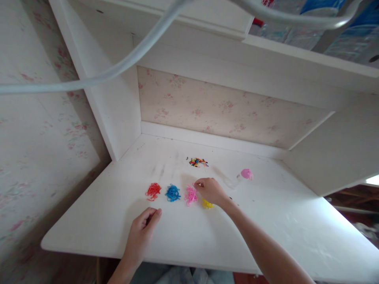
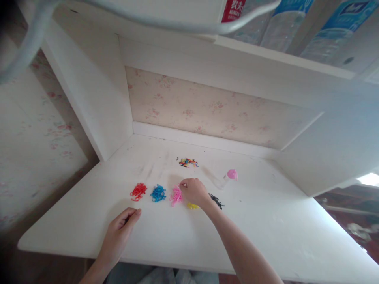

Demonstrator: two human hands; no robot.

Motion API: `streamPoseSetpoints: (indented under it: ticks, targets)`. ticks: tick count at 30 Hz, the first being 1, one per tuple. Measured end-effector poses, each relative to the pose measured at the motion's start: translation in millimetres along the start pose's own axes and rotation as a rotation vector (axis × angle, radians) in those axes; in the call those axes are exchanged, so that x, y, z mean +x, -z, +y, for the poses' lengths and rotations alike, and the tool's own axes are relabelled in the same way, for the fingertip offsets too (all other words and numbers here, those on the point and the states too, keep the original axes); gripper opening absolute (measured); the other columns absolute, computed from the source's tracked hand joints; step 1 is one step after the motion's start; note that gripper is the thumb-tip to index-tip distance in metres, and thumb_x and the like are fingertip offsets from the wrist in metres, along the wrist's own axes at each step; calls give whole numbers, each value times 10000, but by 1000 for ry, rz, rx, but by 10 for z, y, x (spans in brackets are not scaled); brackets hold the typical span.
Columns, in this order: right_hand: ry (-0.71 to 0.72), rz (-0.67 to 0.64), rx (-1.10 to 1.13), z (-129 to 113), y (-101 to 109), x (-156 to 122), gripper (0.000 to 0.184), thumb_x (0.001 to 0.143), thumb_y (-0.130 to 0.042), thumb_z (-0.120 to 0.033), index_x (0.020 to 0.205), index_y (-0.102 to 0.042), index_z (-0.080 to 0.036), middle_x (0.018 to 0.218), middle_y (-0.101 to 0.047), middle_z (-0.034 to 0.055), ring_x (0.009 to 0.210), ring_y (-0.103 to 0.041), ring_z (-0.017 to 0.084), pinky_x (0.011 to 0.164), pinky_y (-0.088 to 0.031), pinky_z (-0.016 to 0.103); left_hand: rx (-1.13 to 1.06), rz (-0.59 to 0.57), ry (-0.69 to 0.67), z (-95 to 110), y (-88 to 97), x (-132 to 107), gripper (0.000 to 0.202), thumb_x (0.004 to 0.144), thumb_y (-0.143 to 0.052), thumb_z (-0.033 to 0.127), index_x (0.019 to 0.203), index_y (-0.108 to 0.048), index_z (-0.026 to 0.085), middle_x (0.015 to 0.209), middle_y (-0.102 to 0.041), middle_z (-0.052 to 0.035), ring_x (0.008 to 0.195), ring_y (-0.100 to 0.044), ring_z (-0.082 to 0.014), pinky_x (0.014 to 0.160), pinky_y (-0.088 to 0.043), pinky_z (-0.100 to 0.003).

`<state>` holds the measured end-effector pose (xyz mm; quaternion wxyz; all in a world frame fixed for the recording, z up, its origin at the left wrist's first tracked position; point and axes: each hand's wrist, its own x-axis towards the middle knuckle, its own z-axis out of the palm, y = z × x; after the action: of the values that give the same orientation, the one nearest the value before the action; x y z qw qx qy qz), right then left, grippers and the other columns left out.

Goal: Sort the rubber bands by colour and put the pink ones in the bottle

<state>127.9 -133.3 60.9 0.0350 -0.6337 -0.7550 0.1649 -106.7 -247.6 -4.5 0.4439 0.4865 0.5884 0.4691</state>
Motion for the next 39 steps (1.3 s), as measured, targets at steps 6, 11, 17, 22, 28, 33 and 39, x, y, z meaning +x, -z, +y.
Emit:
streamPoseSetpoints:
  ticks: [6,11,17,22,28,33,39]
  targets:
    - [26,8,48,-27,6,-45,269,797,-474,-250,873,-732,-244,849,-722,14,780,-635,145,645,-378,204,25,-5,-27,-12,-2,-12,365,836,-522,487,649,-478,176,600,-303,60,572,-307,-89,515,-257,-198]
    - [-22,31,56,88,-6,-5,248,804,-488,-278,879,-723,-264,869,-716,4,805,-633,147,656,-392,206,0,20,-5,-37,-5,-6,362,828,-533,480,635,-461,182,580,-268,69,536,-273,-83,482,-238,-197]
    - [-251,79,3,472,30,315,250,876,-469,-286,1002,-678,-232,1014,-673,73,953,-606,208,777,-438,293,5,18,-2,-51,-10,2,359,821,-534,493,646,-475,185,579,-264,69,529,-266,-84,463,-228,-194]
    - [-391,74,-10,675,12,613,290,904,-525,-353,1130,-564,-175,1132,-584,67,957,-587,174,824,-492,378,12,18,9,-56,-25,16,388,804,-534,524,628,-457,186,578,-239,71,522,-245,-83,461,-233,-191]
    - [-453,147,-9,655,-168,807,326,915,-501,-374,1167,-546,-172,1129,-590,72,968,-592,183,831,-491,392,25,38,4,-84,-35,48,425,784,-523,559,601,-429,188,587,-262,59,548,-275,-94,481,-267,-188]
    - [-450,217,4,688,-182,824,338,940,-361,-299,1127,-625,-203,1057,-658,130,1005,-613,229,807,-467,338,41,22,8,-51,-37,47,447,776,-505,588,588,-397,197,587,-264,53,555,-286,-103,492,-284,-195]
    - [-371,256,66,739,-71,701,344,895,-399,-303,1057,-683,-197,1019,-692,109,940,-639,200,749,-444,262,11,71,6,2,-65,31,471,764,-493,612,573,-356,205,586,-234,51,550,-264,-107,483,-268,-200]
